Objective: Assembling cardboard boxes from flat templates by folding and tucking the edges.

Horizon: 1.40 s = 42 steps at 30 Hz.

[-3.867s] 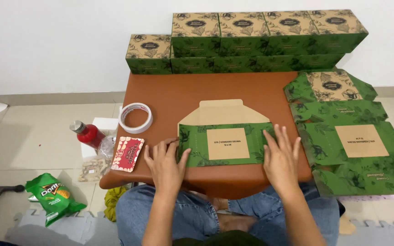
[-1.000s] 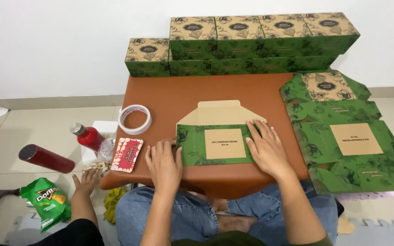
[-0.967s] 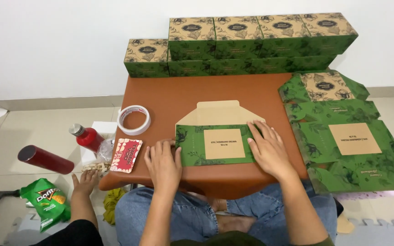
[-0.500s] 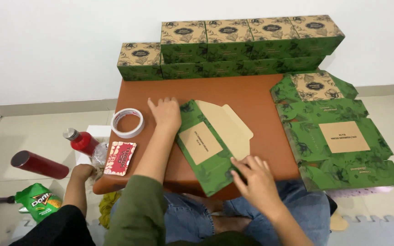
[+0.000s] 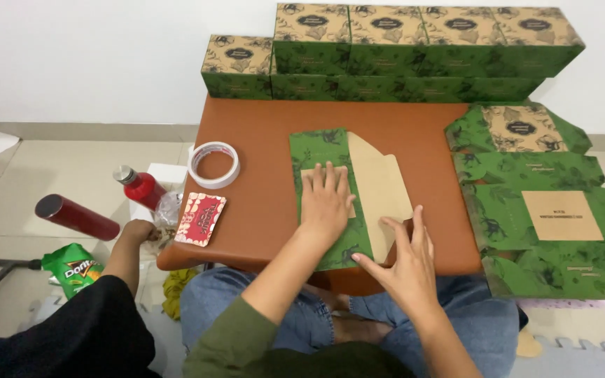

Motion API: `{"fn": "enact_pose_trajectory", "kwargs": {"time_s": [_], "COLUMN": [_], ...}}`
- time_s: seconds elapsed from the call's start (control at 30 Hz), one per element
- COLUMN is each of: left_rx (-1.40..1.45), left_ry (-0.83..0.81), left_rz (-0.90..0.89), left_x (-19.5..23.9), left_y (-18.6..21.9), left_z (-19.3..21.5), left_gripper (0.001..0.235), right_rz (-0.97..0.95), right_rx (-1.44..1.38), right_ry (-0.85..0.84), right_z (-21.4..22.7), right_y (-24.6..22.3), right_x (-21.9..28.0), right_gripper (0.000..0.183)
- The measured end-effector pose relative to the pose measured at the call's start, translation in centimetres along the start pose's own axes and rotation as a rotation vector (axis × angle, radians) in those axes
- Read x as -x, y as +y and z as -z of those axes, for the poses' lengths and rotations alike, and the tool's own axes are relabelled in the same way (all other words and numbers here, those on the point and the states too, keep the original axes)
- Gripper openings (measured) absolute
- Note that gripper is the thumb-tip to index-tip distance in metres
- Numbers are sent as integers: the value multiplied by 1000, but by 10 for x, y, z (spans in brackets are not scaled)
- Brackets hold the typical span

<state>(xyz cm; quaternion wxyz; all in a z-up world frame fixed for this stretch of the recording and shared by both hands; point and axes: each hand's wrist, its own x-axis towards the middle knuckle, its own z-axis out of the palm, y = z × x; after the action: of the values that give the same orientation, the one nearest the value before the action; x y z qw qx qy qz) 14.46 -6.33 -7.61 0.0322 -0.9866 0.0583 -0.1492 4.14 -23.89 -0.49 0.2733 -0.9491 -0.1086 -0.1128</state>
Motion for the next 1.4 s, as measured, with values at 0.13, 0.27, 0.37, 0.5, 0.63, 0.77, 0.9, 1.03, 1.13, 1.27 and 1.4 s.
{"fn": "enact_pose_trajectory", "kwargs": {"time_s": [0.13, 0.27, 0.37, 0.5, 0.63, 0.77, 0.9, 1.03, 1.13, 1.27, 1.4], "left_rx": [333, 431, 454, 459, 455, 442, 441, 461, 495, 475, 501], "left_ry": [216, -97, -77, -85, -106, -138, -168, -163, -168, 12, -167], "left_rz": [-57, -71, -89, -94, -92, -78, -79, -69, -75, -89, -74], "left_x": [50, 58, 57, 56, 56, 55, 56, 56, 55, 56, 56], "left_y": [0, -6, -7, -7, -8, -6, -7, -7, -6, -6, -8], "left_z": [50, 73, 75, 77, 81, 84, 86, 88, 82, 80, 89], "left_gripper": [67, 66, 63, 59, 56, 55, 56, 56, 56, 55, 55], "right_rz": [111, 63, 129, 202, 207, 178, 219, 194, 158, 177, 171], "right_rx": [-69, -110, -36, 132, 125, 86, 154, 181, 192, 153, 208], "right_ry": [62, -178, -312, -570, -606, -559, -489, -407, -323, -272, -385], "right_z": [5, 18, 18, 18, 10, 5, 14, 29, 28, 28, 22], "right_y": [-7, -12, -5, 2, 8, 10, 4, 0, 7, 8, 1], "right_x": [0, -15, -43, -95, -131, -132, -96, -33, -7, -22, -73], "right_gripper": [90, 105, 108, 123, 132, 98, 80, 74, 69, 59, 59]}}
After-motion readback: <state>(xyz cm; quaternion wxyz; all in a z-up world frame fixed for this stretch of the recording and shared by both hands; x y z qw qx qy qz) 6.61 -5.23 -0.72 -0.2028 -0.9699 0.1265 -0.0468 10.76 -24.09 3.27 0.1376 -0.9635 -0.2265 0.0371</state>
